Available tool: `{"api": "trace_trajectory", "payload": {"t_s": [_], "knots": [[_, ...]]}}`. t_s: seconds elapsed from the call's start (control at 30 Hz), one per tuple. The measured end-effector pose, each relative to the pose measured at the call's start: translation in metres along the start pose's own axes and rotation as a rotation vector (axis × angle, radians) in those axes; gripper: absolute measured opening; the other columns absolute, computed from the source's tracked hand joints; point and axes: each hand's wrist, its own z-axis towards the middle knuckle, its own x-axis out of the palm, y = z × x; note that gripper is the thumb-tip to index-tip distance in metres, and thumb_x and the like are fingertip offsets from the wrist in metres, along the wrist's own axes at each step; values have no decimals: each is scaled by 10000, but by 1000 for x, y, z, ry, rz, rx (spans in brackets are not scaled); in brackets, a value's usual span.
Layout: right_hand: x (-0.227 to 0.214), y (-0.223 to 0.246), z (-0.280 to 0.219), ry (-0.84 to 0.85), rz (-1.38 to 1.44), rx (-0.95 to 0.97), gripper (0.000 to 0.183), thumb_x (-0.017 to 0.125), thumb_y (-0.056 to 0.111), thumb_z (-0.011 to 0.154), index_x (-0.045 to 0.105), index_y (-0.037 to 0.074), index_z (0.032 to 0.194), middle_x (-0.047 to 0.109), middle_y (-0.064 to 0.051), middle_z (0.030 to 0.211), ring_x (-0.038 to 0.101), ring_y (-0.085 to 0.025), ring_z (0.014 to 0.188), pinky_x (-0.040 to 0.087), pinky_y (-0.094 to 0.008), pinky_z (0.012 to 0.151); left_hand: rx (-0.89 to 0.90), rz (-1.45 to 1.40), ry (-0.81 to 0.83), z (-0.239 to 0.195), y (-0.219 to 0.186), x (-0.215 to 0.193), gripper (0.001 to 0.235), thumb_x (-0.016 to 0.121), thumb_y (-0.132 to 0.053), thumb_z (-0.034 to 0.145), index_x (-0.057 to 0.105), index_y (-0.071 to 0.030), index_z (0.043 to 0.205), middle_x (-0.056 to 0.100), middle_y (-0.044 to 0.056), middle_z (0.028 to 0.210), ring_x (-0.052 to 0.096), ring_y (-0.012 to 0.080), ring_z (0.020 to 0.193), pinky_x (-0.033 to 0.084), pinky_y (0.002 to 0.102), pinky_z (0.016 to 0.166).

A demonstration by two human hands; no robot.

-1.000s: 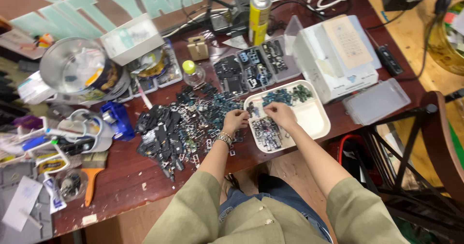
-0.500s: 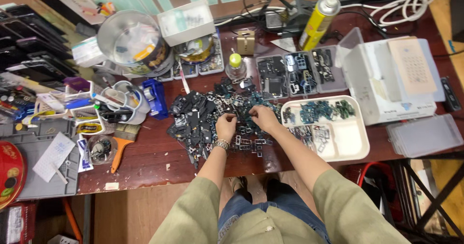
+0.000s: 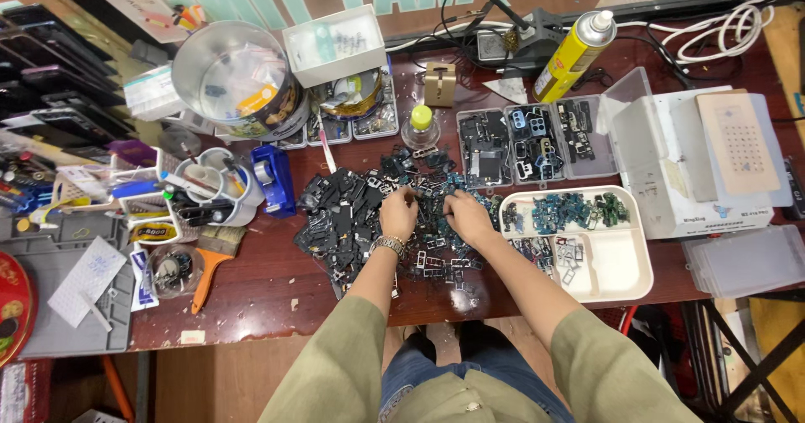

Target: The person sorts small electronic components from a large pile on a workbench into a compartmentalized tray. They pick up individual pieces, separate them, and place them into specific sections of the tray.

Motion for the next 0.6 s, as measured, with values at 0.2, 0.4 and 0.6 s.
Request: {"api": "trace_trajectory", "payload": {"t_s": [0.2, 0.4, 0.6], "knots": [[15, -36, 12, -40, 336, 116, 178, 812, 96, 781, 711, 37, 915, 740, -99, 865, 726, -227, 795, 573, -365, 762, -98, 149, 77, 4, -22, 15, 208, 813, -166, 771, 723, -66, 930, 740, 145, 915, 710, 344, 909, 562, 466, 806], [19, -52, 15, 17, 441, 183, 168, 817, 113, 808, 721, 24, 914, 755, -67, 828, 718, -167, 772, 564, -327, 753, -103, 255, 67, 0, -11, 33, 248, 839, -194, 731, 709, -57, 892, 727, 157, 919, 707, 357, 908, 567, 477, 794], [13, -50, 14, 90, 594, 253, 165, 807, 133, 844, 727, 23, 936, 748, -66, 884, 705, -148, 789, 582, -307, 737, -173, 167, 41, 4, 5, 36, 165, 794, -230, 787, 763, -86, 859, 755, 150, 902, 728, 339, 882, 582, 450, 821]]}}
